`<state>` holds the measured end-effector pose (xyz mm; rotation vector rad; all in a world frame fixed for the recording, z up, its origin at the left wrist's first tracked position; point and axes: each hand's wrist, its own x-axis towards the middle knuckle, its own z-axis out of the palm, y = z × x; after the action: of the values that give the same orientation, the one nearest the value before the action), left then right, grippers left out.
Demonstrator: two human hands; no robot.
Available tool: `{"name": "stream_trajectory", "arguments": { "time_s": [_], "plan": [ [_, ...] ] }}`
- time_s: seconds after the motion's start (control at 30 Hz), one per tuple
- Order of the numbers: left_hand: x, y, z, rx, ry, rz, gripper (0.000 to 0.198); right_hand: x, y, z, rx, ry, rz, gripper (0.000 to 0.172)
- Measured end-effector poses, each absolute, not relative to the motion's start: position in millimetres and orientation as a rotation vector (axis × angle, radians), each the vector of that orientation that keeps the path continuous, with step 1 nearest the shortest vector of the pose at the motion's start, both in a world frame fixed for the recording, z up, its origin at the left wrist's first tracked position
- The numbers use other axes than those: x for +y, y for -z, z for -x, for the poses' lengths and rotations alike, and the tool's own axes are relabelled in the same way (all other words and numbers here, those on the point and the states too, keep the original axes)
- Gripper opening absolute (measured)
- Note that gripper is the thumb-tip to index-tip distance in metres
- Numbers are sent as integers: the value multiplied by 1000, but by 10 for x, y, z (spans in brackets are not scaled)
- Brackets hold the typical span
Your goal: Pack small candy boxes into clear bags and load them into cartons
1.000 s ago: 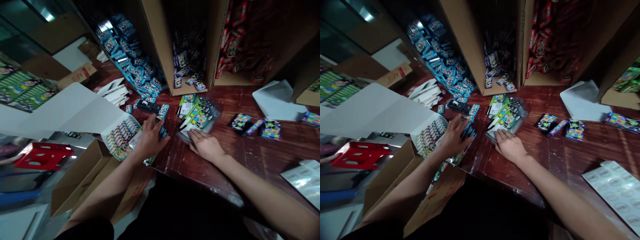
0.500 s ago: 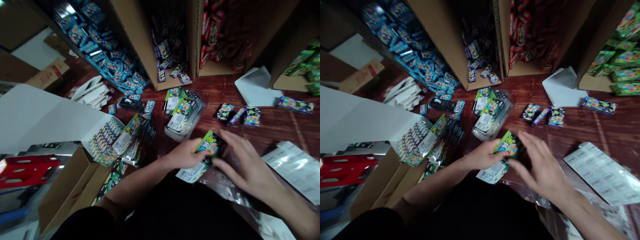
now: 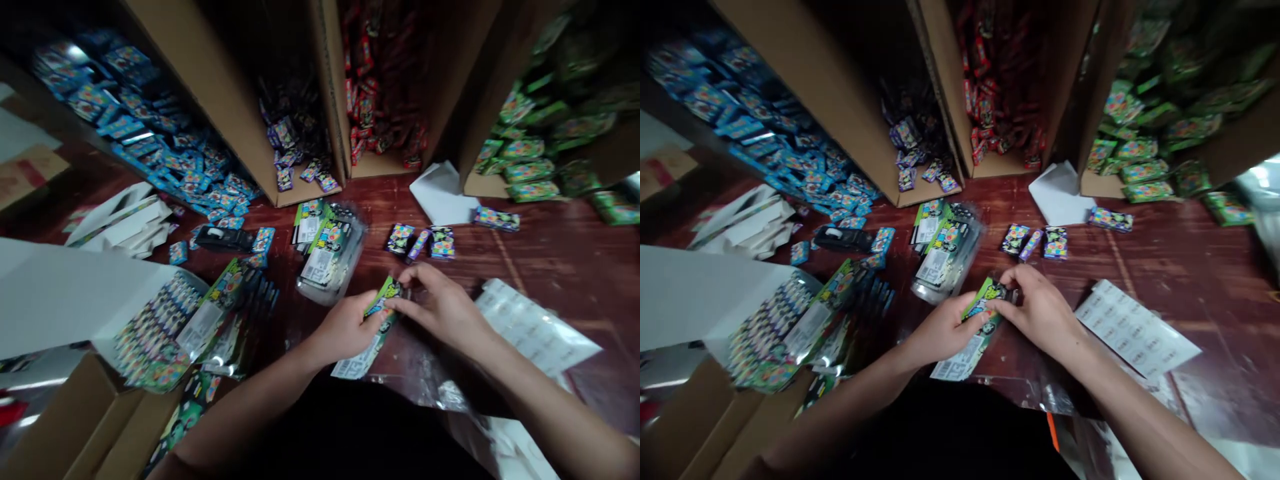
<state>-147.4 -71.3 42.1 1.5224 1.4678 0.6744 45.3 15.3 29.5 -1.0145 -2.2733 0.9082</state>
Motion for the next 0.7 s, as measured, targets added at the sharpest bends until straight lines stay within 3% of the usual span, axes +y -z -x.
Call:
{"name": "stream_trajectory", "arguments": {
  "time_s": [0.27,0.43,0.6,0.7],
  "plan": [
    [-627,-462,1526,1337,-599,-1494,24,137,-557,-587,-2572,-1021,910,23],
    [-674,-393,1585,963,-513,-1086,51,202,-689,-821,-2654,-1375,548,21],
    [-686,-261,1481,1411,-801,-1109,31,37,-417,-683,-2115,-1184,1022,37],
    [-769,-174,1317,1759,-778,-1205,34,-229,-127,-461,-2076,-1198,1307,47]
  ]
}}
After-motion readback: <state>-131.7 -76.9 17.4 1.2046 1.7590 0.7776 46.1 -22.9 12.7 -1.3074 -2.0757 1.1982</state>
